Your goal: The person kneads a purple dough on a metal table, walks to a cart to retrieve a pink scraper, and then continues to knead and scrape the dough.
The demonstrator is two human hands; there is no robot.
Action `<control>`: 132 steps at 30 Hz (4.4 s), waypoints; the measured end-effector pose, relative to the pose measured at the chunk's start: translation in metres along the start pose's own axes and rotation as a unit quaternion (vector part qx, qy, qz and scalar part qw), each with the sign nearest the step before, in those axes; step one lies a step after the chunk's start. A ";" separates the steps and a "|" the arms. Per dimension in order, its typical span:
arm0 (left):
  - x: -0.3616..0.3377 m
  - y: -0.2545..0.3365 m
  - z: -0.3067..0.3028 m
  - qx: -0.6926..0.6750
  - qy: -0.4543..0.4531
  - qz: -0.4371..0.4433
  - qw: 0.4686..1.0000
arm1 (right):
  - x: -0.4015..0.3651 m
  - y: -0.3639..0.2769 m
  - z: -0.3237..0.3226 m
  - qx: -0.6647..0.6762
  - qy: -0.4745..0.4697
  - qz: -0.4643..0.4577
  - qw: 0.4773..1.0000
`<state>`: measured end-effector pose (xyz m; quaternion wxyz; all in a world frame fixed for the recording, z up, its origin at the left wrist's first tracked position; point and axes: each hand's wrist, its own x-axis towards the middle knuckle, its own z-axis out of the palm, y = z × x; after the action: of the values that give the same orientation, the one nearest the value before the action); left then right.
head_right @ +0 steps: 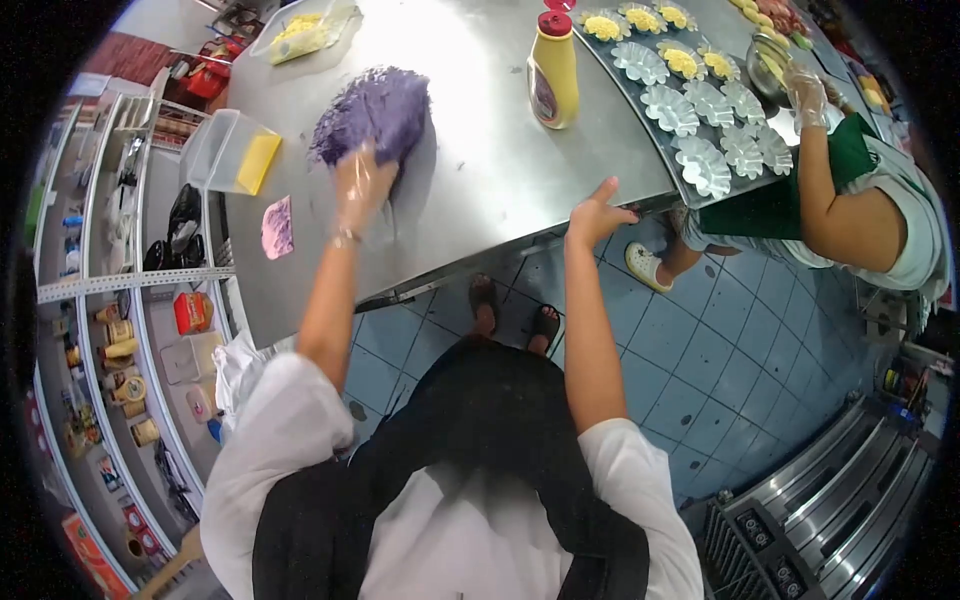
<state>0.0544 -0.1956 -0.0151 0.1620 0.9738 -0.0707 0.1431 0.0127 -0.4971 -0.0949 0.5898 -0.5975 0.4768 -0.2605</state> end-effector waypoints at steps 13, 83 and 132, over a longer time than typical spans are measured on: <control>-0.028 0.050 -0.195 -0.048 0.051 -0.020 0.997 | 0.003 0.009 0.004 -0.051 0.013 -0.015 0.999; 0.093 -0.028 0.001 0.163 -0.027 0.050 0.985 | 0.020 0.041 0.003 -0.005 0.034 -0.088 0.996; 0.094 -0.031 0.021 0.160 -0.014 0.013 0.987 | 0.009 0.021 0.004 0.039 0.049 -0.085 0.994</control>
<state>0.1549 -0.1823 -0.0152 0.0009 0.9882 -0.0613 0.1406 0.0145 -0.5002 -0.1183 0.5642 -0.5990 0.4421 -0.3569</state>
